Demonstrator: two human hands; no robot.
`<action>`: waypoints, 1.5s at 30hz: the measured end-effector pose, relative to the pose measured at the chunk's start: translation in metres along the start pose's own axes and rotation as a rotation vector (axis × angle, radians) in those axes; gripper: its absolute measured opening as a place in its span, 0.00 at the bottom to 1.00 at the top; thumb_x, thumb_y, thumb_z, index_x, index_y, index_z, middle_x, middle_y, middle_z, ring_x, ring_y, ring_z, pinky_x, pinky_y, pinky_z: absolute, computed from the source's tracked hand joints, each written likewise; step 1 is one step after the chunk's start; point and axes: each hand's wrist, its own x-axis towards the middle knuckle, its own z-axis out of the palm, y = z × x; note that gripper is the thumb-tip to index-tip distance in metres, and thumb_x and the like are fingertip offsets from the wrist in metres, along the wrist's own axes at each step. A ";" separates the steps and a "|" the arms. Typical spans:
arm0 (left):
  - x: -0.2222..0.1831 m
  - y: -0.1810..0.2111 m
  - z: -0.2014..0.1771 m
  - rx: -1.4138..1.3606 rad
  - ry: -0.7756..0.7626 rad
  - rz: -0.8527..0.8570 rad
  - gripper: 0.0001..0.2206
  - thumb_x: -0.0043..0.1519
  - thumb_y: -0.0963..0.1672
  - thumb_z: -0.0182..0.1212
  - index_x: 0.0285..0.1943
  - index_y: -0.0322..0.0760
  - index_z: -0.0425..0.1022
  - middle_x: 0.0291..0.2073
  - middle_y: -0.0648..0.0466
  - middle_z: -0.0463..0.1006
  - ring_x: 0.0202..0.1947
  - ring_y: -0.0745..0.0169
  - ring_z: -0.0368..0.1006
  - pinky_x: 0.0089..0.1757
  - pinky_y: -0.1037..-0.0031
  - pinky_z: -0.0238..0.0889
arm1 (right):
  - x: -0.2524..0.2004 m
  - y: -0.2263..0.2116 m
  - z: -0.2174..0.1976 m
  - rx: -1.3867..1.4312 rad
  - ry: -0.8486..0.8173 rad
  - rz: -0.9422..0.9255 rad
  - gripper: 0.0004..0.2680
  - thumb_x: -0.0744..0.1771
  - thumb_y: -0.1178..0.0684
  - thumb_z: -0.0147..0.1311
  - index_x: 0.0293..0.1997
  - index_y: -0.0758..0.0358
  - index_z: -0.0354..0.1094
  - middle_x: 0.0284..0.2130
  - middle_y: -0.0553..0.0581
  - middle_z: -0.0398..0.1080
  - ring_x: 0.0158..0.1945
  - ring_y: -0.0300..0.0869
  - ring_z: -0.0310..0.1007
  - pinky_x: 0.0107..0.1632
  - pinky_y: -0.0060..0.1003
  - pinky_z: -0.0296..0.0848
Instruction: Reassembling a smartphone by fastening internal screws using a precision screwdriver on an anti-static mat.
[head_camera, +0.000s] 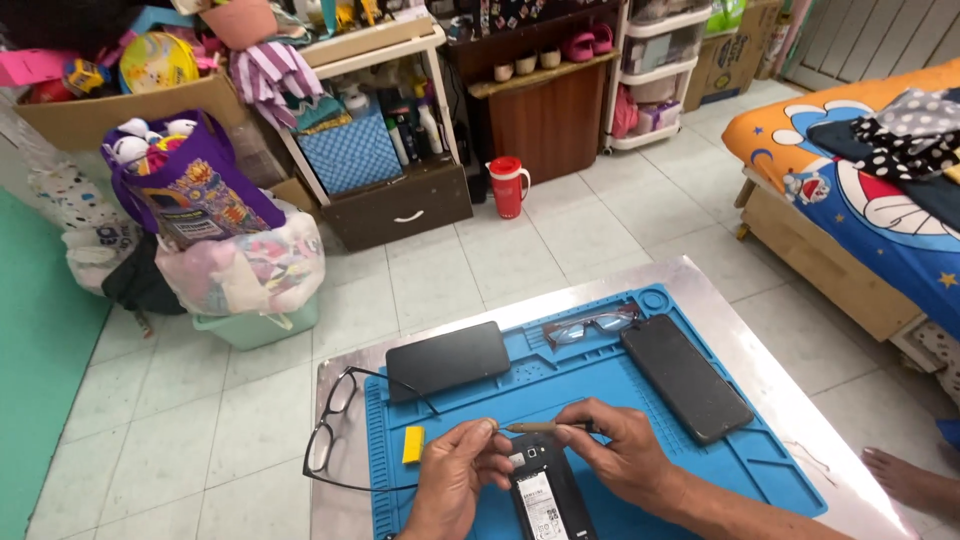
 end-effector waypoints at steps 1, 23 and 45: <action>-0.002 0.003 0.001 -0.005 -0.003 0.007 0.12 0.66 0.40 0.64 0.50 0.17 0.80 0.32 0.32 0.83 0.23 0.46 0.78 0.22 0.64 0.71 | 0.000 0.002 0.000 -0.003 0.007 0.000 0.07 0.68 0.47 0.61 0.40 0.56 0.79 0.29 0.48 0.84 0.30 0.37 0.83 0.30 0.33 0.77; 0.004 0.019 -0.011 0.355 -0.080 0.371 0.12 0.66 0.44 0.62 0.30 0.32 0.82 0.21 0.42 0.82 0.18 0.50 0.80 0.26 0.63 0.75 | 0.002 0.003 -0.012 -0.059 0.081 0.124 0.05 0.65 0.51 0.66 0.37 0.60 0.80 0.26 0.62 0.80 0.30 0.54 0.81 0.38 0.50 0.76; -0.008 0.016 -0.011 -0.061 -0.209 0.052 0.12 0.67 0.44 0.65 0.50 0.26 0.80 0.41 0.38 0.85 0.34 0.51 0.85 0.28 0.72 0.79 | 0.005 -0.024 -0.003 -0.237 -0.150 -0.381 0.03 0.69 0.66 0.65 0.44 0.76 0.77 0.39 0.65 0.80 0.43 0.58 0.83 0.49 0.47 0.81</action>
